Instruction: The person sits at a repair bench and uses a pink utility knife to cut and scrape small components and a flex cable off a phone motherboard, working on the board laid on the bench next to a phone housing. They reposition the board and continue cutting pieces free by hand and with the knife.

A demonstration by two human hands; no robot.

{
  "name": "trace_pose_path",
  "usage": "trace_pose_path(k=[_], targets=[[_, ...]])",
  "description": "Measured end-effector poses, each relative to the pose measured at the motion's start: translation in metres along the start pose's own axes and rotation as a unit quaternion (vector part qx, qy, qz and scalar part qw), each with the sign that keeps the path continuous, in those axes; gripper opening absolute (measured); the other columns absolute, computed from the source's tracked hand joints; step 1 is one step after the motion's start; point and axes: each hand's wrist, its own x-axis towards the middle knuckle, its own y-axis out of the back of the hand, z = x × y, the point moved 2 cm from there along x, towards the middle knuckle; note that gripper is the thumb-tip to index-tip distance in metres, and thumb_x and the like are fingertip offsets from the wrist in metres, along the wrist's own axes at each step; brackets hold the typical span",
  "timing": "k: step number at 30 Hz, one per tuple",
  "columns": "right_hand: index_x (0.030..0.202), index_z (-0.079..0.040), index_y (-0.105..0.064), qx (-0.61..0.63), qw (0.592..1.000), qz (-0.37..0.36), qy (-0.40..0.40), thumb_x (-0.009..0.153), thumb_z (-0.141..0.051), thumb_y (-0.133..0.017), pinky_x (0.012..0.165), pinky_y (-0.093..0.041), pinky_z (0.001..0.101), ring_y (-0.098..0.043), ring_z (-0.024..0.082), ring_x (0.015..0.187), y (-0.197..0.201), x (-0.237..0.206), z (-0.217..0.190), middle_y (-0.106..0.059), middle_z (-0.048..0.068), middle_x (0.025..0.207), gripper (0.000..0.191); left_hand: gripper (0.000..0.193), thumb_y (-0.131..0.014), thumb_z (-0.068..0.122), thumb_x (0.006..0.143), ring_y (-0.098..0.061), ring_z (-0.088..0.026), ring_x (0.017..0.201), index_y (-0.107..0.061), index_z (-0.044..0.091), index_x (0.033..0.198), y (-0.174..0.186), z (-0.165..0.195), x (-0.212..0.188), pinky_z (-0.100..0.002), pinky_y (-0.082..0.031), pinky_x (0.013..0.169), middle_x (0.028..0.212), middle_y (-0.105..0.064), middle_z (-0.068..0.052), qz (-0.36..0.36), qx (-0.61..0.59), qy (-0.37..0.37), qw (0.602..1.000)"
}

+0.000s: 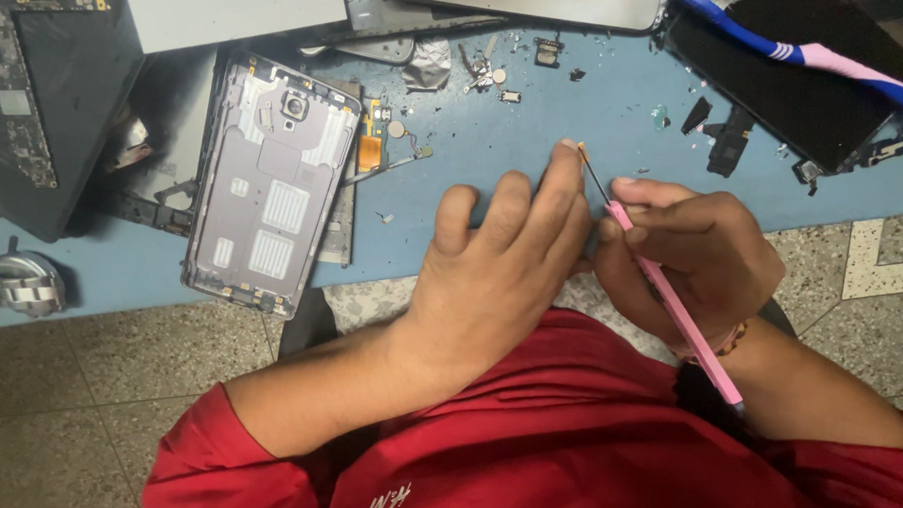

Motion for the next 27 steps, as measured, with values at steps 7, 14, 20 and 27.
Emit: trace_pose_path(k=[7,14,20,27], targets=[[0.093,0.002,-0.059,-0.016,0.999,0.006,0.044,0.091,0.011,-0.081,0.081,-0.066,0.0256,-0.077,0.026,0.1,0.001,-0.005,0.008,-0.06,0.011,0.093,0.024,0.031,-0.061,0.033,0.104,-0.047,-0.02,0.121,-0.066,0.01,0.124,0.002,0.002,-0.001,-0.04,-0.032,0.104,0.147,-0.051,-0.003,-0.006,-0.003,0.007,1.0],[0.099,0.008,-0.055,0.005,1.0,0.013,0.013,0.095,0.011,-0.078,0.079,-0.066,0.0232,-0.078,0.021,0.099,-0.007,-0.008,0.007,-0.066,0.01,0.091,0.024,0.027,-0.061,0.029,0.103,-0.046,-0.02,0.12,-0.066,0.011,0.122,0.001,0.003,-0.001,-0.04,-0.032,0.104,0.146,-0.051,-0.003,-0.003,0.005,0.01,1.0],[0.09,0.005,-0.057,-0.068,0.996,-0.006,0.054,0.086,0.012,-0.078,0.07,-0.064,0.025,-0.077,0.026,0.087,-0.003,0.0,0.001,-0.066,0.017,0.08,0.022,0.023,-0.061,0.028,0.103,-0.046,-0.02,0.119,-0.066,0.012,0.119,0.001,0.004,-0.001,-0.04,-0.032,0.103,0.147,-0.051,-0.002,-0.005,0.009,0.014,1.0],[0.093,0.013,-0.052,0.018,0.998,-0.006,-0.056,0.086,0.011,-0.075,0.071,-0.063,0.0243,-0.075,0.023,0.086,-0.002,0.0,-0.003,-0.068,0.017,0.093,0.024,0.021,-0.062,0.025,0.103,-0.046,-0.019,0.116,-0.066,0.012,0.118,0.0,0.004,-0.002,-0.04,-0.032,0.103,0.147,-0.05,-0.003,-0.002,0.011,0.011,1.0]])
